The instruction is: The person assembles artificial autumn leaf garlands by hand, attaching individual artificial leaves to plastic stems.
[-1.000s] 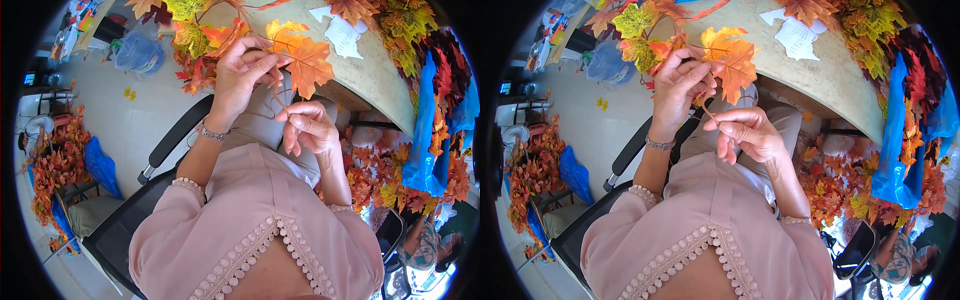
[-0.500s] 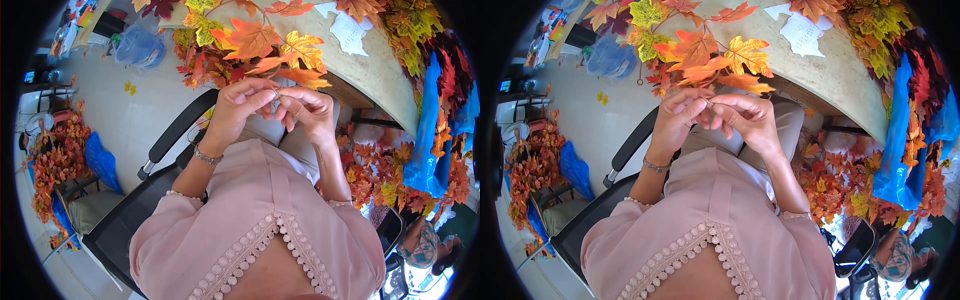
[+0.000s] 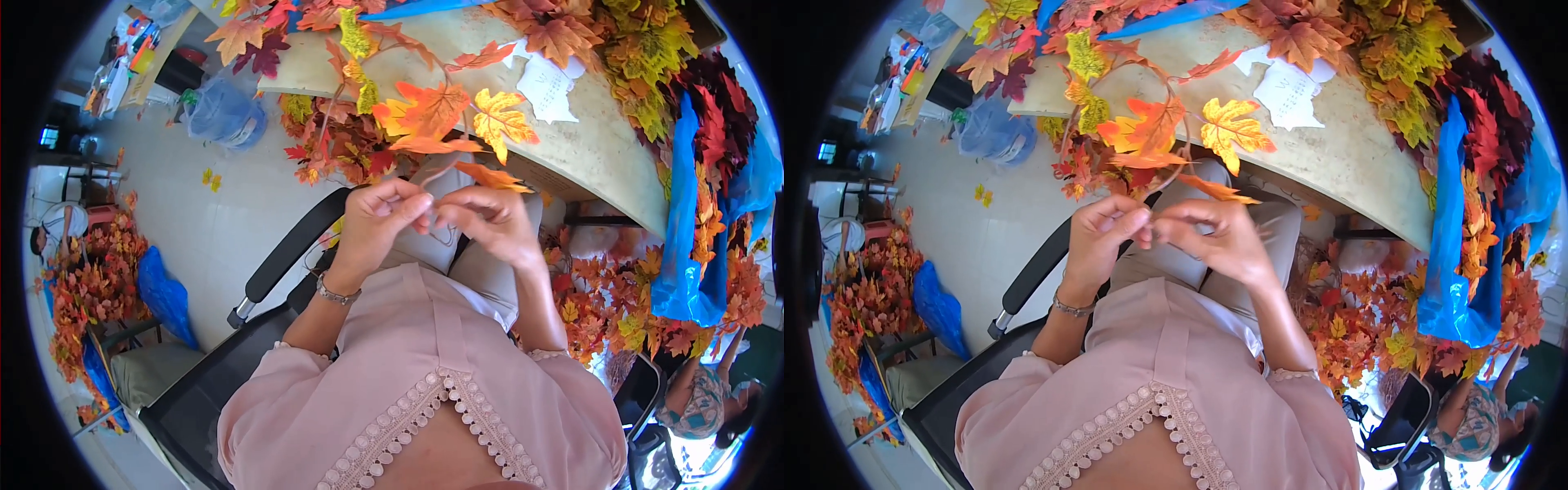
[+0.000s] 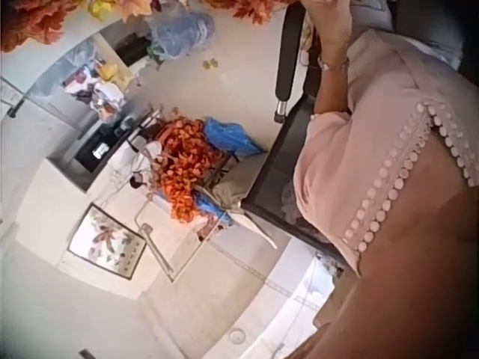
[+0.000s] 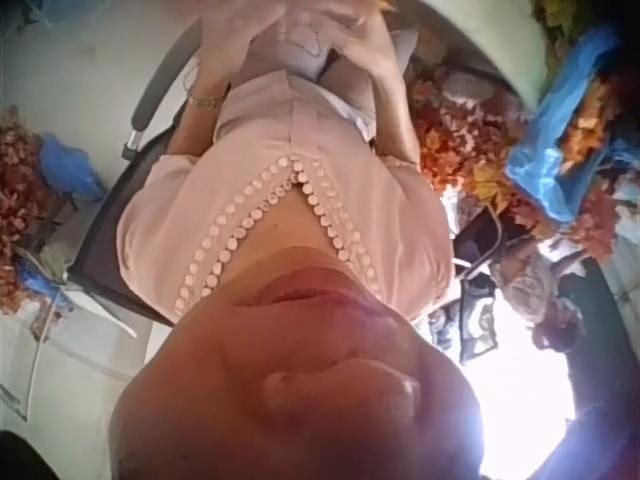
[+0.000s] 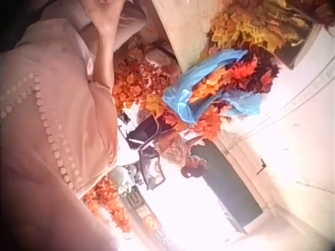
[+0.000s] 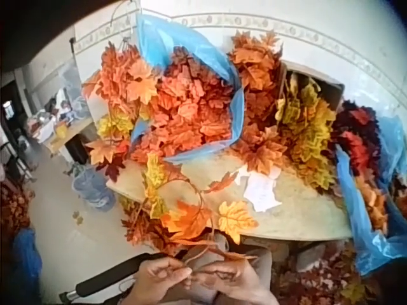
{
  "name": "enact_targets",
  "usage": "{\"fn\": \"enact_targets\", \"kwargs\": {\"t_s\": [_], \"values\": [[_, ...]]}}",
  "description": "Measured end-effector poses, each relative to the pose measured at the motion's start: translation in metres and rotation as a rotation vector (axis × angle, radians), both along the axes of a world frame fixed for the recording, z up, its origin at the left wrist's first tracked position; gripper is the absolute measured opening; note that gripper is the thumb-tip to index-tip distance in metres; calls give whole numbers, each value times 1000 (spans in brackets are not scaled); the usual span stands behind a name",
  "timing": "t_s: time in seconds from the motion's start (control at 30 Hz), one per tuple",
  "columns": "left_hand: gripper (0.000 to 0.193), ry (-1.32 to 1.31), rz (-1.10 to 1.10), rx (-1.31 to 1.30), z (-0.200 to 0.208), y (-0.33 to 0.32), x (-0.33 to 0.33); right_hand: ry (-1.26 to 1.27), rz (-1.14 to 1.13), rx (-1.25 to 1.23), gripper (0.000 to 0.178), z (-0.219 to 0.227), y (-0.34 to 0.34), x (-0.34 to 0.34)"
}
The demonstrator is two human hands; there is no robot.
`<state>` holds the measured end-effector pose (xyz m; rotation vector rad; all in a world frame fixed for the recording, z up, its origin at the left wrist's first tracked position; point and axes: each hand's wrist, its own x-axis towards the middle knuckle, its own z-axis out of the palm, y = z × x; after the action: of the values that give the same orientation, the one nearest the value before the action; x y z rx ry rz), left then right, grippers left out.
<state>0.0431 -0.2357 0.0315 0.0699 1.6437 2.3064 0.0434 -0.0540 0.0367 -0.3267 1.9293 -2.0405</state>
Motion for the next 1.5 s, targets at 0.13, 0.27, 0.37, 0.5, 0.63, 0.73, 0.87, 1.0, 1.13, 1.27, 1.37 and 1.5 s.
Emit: {"fn": "enact_targets", "kwargs": {"t_s": [0.13,0.27,0.37,0.5,0.63,0.73,0.87,1.0,1.13,1.27,1.37,1.5], "values": [[11,56,-203,-125,2,6,14,95,-211,113,11,15,34,0],[13,3,-283,93,-10,15,25,340,-631,167,24,22,41,-10],[13,-44,-230,258,-10,22,37,282,-589,409,46,29,10,-31],[15,-33,-301,203,-6,19,45,443,-146,447,29,-1,-21,-32],[22,-93,-297,279,-12,20,45,205,172,674,23,-18,-26,-32],[19,-256,-261,447,-15,21,36,262,161,660,24,-41,-1,-33],[17,-319,-313,454,-23,30,24,252,-10,722,26,-43,23,-35],[15,-383,-387,508,-32,40,17,158,53,757,30,-43,31,-41],[16,-438,-301,562,-51,42,12,291,-98,734,34,-34,32,-28],[14,-426,-144,473,-60,40,9,563,-370,788,30,11,25,-7],[14,-391,-125,427,-56,46,5,550,-401,715,23,0,25,16],[14,-351,-128,358,-61,51,4,201,-299,593,19,-7,24,21]]}}
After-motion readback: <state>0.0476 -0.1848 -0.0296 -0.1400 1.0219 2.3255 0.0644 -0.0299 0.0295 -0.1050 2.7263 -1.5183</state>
